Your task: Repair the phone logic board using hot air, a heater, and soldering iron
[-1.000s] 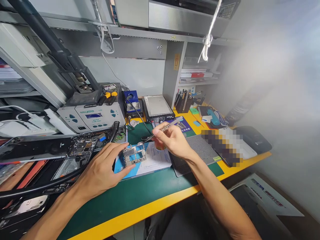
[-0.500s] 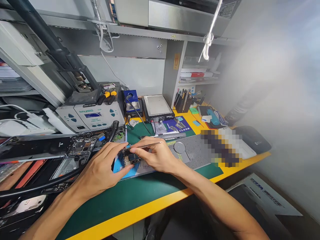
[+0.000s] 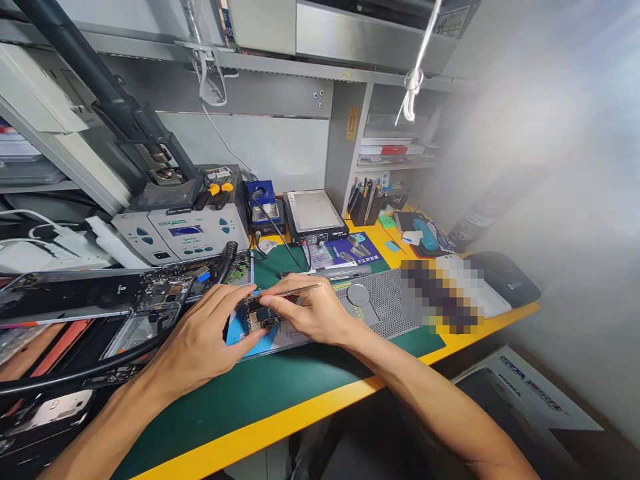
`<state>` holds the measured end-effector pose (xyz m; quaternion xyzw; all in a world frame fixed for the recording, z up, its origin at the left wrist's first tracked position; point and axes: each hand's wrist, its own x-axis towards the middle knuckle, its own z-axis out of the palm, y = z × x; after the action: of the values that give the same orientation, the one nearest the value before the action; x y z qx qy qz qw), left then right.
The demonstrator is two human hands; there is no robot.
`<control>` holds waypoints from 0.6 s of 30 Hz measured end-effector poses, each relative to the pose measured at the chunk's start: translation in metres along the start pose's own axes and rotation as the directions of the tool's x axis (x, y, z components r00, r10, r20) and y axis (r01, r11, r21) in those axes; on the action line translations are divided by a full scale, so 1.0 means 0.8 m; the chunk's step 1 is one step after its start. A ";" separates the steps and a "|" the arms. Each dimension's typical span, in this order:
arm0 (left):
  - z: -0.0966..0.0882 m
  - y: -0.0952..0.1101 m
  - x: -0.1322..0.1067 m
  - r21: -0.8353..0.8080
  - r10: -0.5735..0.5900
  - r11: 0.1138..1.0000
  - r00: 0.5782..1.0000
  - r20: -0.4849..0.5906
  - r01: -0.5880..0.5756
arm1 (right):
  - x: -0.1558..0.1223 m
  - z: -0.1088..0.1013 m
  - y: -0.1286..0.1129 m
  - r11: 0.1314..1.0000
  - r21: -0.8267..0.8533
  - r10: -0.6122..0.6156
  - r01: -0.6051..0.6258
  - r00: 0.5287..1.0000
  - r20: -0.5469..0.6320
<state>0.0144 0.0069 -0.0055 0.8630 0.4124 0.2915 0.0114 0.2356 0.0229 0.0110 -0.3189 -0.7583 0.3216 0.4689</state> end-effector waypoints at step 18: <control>0.002 -0.001 -0.001 0.020 0.012 1.000 1.000 0.003 -0.012 | 0.000 -0.007 -0.002 0.999 -0.042 -0.013 0.013 1.000 0.009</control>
<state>0.0139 0.0073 -0.0072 0.8660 0.4099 0.2864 0.0016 0.2406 0.0234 0.0140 -0.3222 -0.7691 0.3039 0.4608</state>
